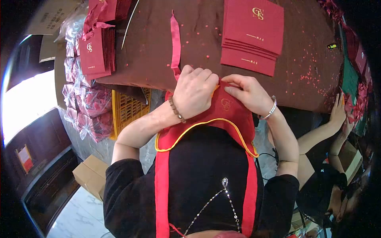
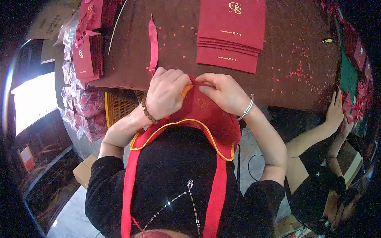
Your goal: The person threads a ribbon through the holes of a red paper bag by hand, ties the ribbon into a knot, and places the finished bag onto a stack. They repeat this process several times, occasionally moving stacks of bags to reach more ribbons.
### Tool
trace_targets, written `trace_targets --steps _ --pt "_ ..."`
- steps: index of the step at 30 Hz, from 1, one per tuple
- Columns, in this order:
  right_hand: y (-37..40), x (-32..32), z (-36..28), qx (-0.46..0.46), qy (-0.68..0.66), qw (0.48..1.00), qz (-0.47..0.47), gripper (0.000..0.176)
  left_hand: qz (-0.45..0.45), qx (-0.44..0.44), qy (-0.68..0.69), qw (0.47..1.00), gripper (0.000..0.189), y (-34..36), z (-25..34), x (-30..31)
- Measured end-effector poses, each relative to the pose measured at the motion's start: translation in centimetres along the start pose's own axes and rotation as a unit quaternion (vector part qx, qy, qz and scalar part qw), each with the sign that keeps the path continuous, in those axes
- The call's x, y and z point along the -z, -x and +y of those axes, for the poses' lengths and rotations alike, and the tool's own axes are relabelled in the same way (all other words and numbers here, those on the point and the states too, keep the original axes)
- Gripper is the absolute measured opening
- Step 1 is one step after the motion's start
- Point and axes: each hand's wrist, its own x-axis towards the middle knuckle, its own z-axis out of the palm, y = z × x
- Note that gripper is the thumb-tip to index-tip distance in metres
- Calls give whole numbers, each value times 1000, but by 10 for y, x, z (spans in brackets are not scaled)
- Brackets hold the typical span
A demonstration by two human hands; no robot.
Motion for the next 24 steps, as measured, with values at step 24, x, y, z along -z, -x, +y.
trace_targets --steps 24 --pt "6 -1 -5 -31 -19 999 15 27 39 -52 -33 997 10 3 4 -8"
